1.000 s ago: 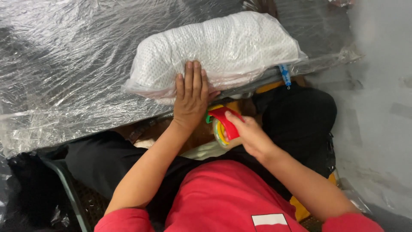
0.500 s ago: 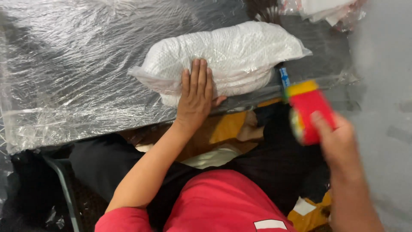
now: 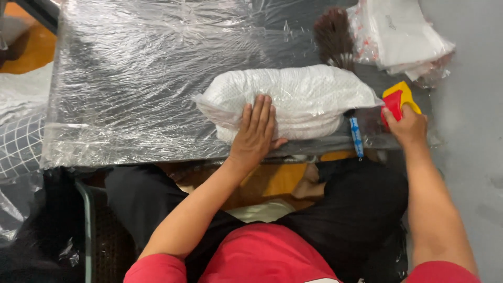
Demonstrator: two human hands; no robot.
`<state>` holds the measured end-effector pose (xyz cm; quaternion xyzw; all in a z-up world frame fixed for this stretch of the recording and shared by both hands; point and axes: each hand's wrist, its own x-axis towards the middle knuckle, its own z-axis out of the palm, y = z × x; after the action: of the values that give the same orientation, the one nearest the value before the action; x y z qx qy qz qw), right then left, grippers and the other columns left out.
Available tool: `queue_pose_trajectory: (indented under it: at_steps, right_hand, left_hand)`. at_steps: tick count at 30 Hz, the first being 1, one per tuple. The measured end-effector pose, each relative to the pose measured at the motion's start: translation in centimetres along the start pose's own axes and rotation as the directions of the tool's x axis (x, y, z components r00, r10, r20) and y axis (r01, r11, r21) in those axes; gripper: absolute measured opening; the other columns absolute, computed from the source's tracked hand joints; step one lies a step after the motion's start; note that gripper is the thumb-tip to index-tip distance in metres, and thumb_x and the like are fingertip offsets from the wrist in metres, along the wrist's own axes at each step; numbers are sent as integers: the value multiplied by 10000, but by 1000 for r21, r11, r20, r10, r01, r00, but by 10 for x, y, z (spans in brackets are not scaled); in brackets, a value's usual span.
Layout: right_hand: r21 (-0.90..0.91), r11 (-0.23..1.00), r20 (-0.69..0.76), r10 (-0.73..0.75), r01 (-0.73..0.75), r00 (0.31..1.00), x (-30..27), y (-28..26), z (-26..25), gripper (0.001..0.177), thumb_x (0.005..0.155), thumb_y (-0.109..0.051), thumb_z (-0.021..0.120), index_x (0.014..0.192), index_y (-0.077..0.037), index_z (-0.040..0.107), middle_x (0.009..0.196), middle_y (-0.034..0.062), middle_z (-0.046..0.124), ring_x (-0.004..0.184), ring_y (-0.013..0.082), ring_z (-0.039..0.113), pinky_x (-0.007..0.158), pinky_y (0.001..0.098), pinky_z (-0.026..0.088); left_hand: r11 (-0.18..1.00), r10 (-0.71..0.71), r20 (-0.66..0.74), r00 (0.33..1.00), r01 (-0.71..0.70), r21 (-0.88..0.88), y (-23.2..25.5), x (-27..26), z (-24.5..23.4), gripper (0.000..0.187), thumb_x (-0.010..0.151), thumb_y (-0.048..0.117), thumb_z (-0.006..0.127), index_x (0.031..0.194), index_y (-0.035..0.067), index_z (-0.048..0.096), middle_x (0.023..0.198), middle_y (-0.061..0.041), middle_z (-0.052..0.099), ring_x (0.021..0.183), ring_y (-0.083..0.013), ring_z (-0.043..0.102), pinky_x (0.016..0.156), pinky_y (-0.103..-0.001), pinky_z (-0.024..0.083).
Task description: Rolling a pillow tightly and inserting it into a black plastic shipping bag for packaging.
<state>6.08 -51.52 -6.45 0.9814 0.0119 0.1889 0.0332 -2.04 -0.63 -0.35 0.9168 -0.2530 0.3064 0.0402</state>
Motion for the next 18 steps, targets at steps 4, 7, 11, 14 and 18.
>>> queue_pose_trajectory:
  at_steps: [4, 7, 11, 14, 18]
  right_hand:
    - [130, 988, 81, 70, -80, 994, -5, -5, -2, 521, 1069, -459, 759, 914, 20, 627, 768, 232, 660, 667, 462, 608, 650, 502, 498]
    - [46, 981, 253, 169, -186, 953, -5, -1, 2, 633, 1064, -582, 664, 965, 36, 571, 866, 267, 682, 765, 481, 613, 851, 504, 463]
    - [-36, 990, 224, 140, -135, 964, -4, -8, -11, 635, 1102, -562, 615, 1016, 66, 664, 952, 270, 683, 839, 464, 652, 820, 510, 470]
    - [-121, 991, 15, 62, -59, 998, 3, -11, -25, 527, 1135, -488, 676, 971, 12, 710, 948, 227, 668, 849, 413, 637, 784, 485, 512]
    - [40, 999, -356, 38, -25, 934, 45, -13, -63, 313, 1223, -208, 734, 992, -12, 655, 931, 152, 642, 792, 325, 596, 729, 446, 505]
  left_hand:
    - [995, 3, 7, 1000, -3, 101, 0, 0, -2, 869, 1088, 656, 456, 1474, -122, 439, 1586, -315, 350, 1506, -434, 289, 1268, -531, 163]
    - [996, 12, -2, 1000, -12, 86, -1, 1, -4, 835, 1095, 639, 444, 1460, -112, 465, 1585, -313, 350, 1505, -425, 301, 1268, -532, 180]
    - [997, 16, 7, 1000, -16, 75, -3, 3, -3, 844, 1077, 646, 473, 1460, -106, 483, 1588, -318, 339, 1510, -427, 289, 1272, -531, 170]
    - [999, 18, 9, 1000, -18, 40, -4, 4, -2, 851, 1066, 637, 506, 1461, -115, 470, 1588, -329, 329, 1511, -432, 282, 1268, -537, 178]
    - [998, 30, 8, 1000, -30, 57, -4, 5, -3, 855, 1069, 621, 498, 1478, -127, 430, 1584, -334, 333, 1508, -441, 286, 1265, -543, 175]
